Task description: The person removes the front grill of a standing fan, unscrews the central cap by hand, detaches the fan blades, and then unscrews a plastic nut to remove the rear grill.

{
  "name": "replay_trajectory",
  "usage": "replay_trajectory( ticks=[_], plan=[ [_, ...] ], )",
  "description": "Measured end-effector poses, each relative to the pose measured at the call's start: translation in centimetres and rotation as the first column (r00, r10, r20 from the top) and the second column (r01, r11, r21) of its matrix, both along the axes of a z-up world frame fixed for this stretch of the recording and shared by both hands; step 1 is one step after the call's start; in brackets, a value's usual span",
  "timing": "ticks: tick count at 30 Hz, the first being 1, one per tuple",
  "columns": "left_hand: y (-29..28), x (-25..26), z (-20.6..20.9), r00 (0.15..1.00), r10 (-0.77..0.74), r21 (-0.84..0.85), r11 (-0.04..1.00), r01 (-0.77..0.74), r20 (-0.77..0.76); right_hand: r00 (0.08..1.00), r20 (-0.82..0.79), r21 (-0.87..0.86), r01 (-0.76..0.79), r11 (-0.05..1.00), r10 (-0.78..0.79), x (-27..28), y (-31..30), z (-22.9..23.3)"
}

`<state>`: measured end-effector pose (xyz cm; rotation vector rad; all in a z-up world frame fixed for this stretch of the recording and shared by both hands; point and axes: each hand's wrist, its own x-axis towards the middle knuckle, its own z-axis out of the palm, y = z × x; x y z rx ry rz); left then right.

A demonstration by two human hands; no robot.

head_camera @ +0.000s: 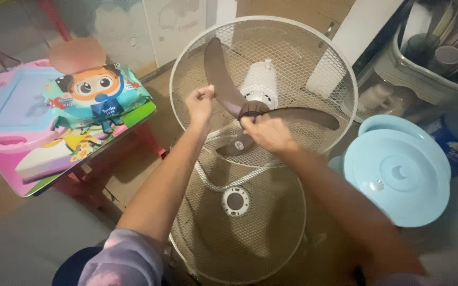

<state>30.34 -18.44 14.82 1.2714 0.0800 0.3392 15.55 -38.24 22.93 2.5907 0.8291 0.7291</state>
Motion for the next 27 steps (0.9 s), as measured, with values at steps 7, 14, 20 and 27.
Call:
replay_trajectory(
  ticks=[7,14,20,27],
  plan=[
    [0.3,-0.4,0.3,1.0,-0.01,-0.056,0.998,0.011,0.012,0.917,-0.351,0.76,0.399,0.514,-0.193,-5.7,-1.1,-1.7],
    [0.7,-2.0,1.4,0.999,0.011,0.026,1.0,-0.01,-0.051,0.871,-0.456,0.743,0.486,0.46,-0.183,-5.6,-1.1,-3.3],
    [0.8,-1.3,0.4,0.999,-0.026,-0.019,0.999,0.025,-0.026,0.965,-0.118,0.718,0.247,0.651,-0.236,-4.6,-1.5,-4.6],
    [0.7,-0.8,-0.4,1.0,-0.016,-0.008,1.0,0.016,0.012,0.554,-0.815,0.569,0.821,0.052,0.171,0.1,-1.1,-5.1]
  ],
)
